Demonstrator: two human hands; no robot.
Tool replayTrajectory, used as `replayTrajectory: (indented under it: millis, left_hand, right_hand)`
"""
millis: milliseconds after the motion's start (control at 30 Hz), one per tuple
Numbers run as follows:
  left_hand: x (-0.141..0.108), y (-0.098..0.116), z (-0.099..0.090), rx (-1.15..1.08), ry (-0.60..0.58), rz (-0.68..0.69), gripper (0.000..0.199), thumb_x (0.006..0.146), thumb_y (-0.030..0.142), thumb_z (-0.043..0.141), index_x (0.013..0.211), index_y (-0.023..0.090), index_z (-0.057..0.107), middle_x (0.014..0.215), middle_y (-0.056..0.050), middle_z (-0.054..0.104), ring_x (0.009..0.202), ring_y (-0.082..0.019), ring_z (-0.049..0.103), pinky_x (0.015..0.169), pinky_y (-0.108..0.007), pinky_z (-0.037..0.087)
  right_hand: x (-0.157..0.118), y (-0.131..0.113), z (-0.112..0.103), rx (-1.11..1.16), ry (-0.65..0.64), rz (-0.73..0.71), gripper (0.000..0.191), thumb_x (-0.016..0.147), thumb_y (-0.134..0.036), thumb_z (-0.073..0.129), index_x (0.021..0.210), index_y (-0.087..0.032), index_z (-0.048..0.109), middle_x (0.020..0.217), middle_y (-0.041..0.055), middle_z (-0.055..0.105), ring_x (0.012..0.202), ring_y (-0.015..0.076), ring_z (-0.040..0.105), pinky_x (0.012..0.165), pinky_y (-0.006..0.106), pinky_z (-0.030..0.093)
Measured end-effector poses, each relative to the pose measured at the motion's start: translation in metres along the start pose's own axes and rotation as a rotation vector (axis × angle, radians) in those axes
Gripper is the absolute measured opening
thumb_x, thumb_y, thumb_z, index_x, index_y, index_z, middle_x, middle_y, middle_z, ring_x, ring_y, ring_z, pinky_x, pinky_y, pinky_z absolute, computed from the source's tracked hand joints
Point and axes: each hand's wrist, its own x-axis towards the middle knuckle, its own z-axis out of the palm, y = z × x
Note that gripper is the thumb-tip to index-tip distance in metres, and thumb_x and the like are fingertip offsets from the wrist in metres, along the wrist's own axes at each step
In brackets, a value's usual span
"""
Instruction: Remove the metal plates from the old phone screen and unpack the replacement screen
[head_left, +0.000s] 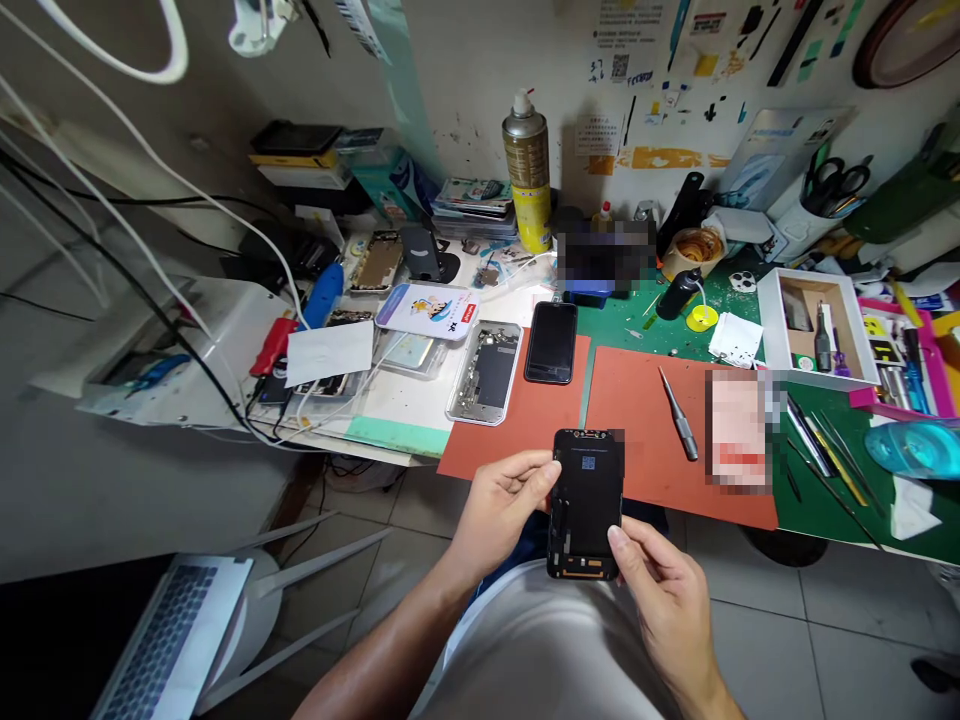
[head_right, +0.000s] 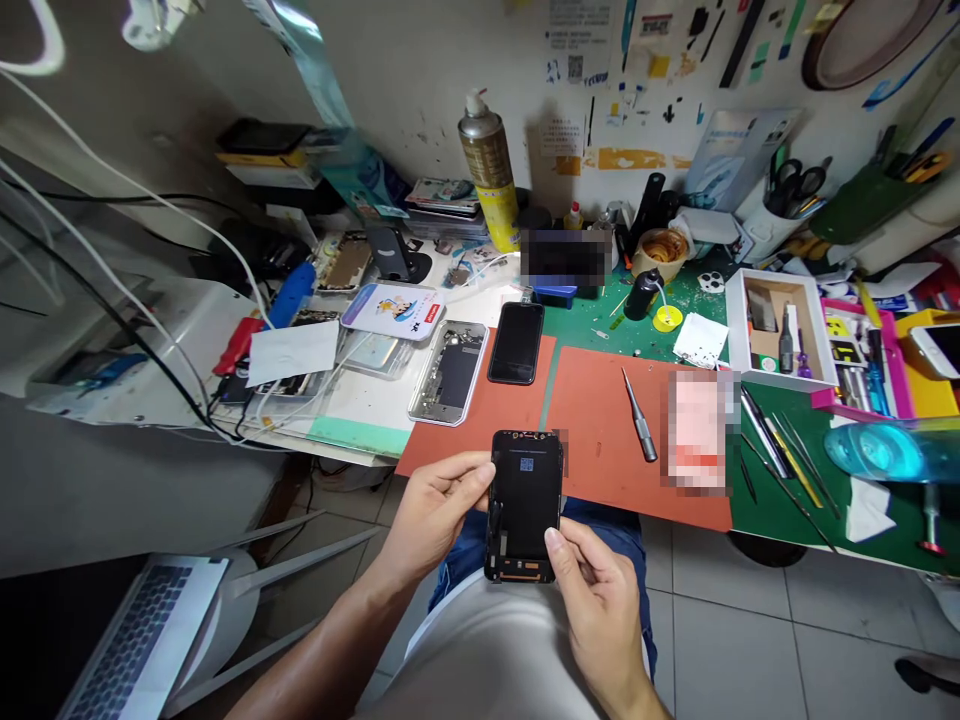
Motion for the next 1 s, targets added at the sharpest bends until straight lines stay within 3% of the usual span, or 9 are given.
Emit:
replayTrajectory:
  millis: [267,467,633,800,1000]
  left_hand:
    - [0.0,0.005,0.006,0.103,-0.001,-0.054,0.043,0.088,0.056,0.08,0.1,0.016,0.086,0.073,-0.005,0.076,0.062,-0.017,0.068,0.059,-0.027,0.059]
    - [-0.003,0.008,0.01,0.089,-0.044,-0.092,0.04,0.088,0.053,0.081,0.104,0.017,0.086,0.078,-0.006,0.078,0.065,-0.016,0.068,0.062,-0.025,0.057]
    - [-0.004,0.015,0.012,-0.001,-0.177,-0.099,0.037,0.086,0.045,0.085,0.113,0.019,0.085,0.096,-0.01,0.083,0.084,-0.021,0.075,0.084,-0.031,0.06]
    - [-0.003,0.015,0.009,0.042,-0.22,-0.129,0.039,0.092,0.044,0.079,0.122,0.02,0.082,0.097,-0.01,0.082,0.082,-0.02,0.071,0.069,-0.026,0.053]
    - [-0.003,0.014,0.007,0.043,-0.256,-0.158,0.041,0.095,0.044,0.075,0.128,0.021,0.08,0.097,-0.009,0.079,0.08,-0.018,0.067,0.07,-0.026,0.051]
  right_hand:
    - [0.006,0.01,-0.008,0.036,-0.023,0.014,0.039,0.091,-0.055,0.074,0.107,-0.021,0.085,0.089,0.0057,0.08,0.083,0.0227,0.075,0.078,0.029,0.062]
    - [0.016,0.007,-0.017,-0.029,-0.026,-0.037,0.039,0.092,-0.053,0.074,0.103,-0.018,0.085,0.071,0.0028,0.07,0.062,0.0154,0.06,0.055,0.023,0.051]
    - [0.016,0.006,-0.018,-0.082,0.013,-0.046,0.041,0.092,-0.057,0.072,0.098,-0.018,0.085,0.063,0.0004,0.06,0.057,0.0138,0.051,0.052,0.024,0.045]
    - [0.016,0.006,-0.018,-0.097,0.009,-0.034,0.043,0.093,-0.058,0.07,0.097,-0.018,0.084,0.062,-0.0003,0.059,0.057,0.0135,0.051,0.053,0.024,0.044]
    - [0.019,0.01,-0.02,-0.079,-0.025,-0.023,0.04,0.094,-0.056,0.07,0.096,-0.018,0.085,0.068,0.0019,0.067,0.056,0.0134,0.054,0.052,0.023,0.046]
